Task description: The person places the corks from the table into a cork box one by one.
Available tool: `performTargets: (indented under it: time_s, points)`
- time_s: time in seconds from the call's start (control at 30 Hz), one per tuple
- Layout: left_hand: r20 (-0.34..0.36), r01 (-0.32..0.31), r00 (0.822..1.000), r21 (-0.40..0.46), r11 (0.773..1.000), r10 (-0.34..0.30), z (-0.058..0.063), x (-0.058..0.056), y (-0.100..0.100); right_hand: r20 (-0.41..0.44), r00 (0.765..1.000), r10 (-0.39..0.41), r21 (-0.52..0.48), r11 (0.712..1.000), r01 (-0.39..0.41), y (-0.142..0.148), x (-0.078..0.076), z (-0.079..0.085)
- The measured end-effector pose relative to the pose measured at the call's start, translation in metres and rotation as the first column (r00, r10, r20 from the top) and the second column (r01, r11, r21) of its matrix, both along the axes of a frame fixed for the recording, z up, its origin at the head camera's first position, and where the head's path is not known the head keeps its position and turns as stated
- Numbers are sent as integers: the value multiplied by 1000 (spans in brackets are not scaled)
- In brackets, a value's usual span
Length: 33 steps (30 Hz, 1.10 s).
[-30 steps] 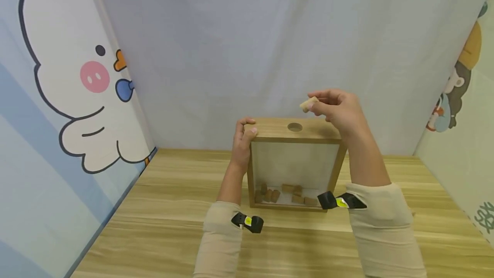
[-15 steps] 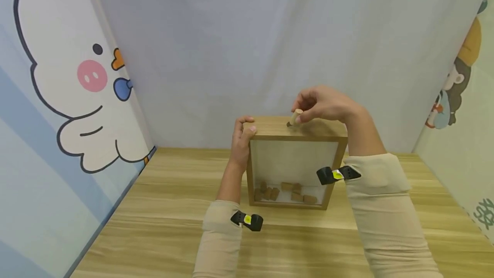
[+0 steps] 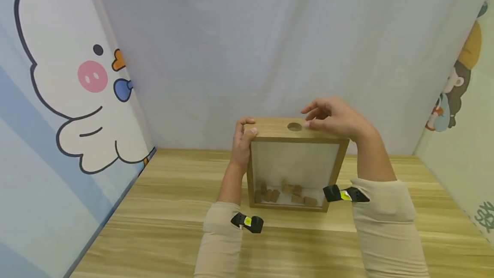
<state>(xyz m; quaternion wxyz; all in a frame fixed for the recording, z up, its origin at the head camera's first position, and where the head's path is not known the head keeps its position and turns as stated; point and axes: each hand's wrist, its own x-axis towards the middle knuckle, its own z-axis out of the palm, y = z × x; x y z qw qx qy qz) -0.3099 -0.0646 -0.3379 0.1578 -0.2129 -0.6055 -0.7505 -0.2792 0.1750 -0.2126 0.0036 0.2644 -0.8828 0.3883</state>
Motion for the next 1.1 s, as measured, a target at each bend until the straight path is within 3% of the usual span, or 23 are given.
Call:
performTargets:
  time_s: [0.13, 0.3, 0.47, 0.63, 0.77, 0.83, 0.97, 1.1]
  points:
    - [3, -3, 1000, -3, 1000, 3, 0, -1, 0, -158, 987, -37, -89, 996, 23, 14, 23, -17]
    - [-2, 4, 1000, 7, 1000, -4, 2, 0, 1, -325, 935, -144, -271, 961, 54, 32, 51, -45]
    - [-9, 7, 1000, 24, 1000, -6, 3, 0, 2, -340, 909, -241, -424, 902, 80, 50, 67, -73]
    - [-5, 4, 1000, 40, 999, -4, 2, -1, 2, -274, 893, -358, -526, 832, 173, 63, 81, -104]
    - [4, 12, 1000, 51, 999, -13, 2, 0, 2, -165, 872, -460, -568, 768, 298, 72, 89, -129]
    - [10, 26, 1000, 57, 998, -27, 2, 1, 1, -101, 862, -497, -552, 748, 367, 79, 92, -141]
    - [15, 52, 998, 67, 996, -53, 1, 1, 1, 33, 817, -576, -471, 712, 520, 94, 98, -167]
    - [6, 57, 998, 69, 996, -58, 1, 0, 1, 151, 777, -612, -449, 658, 605, 106, 102, -188]
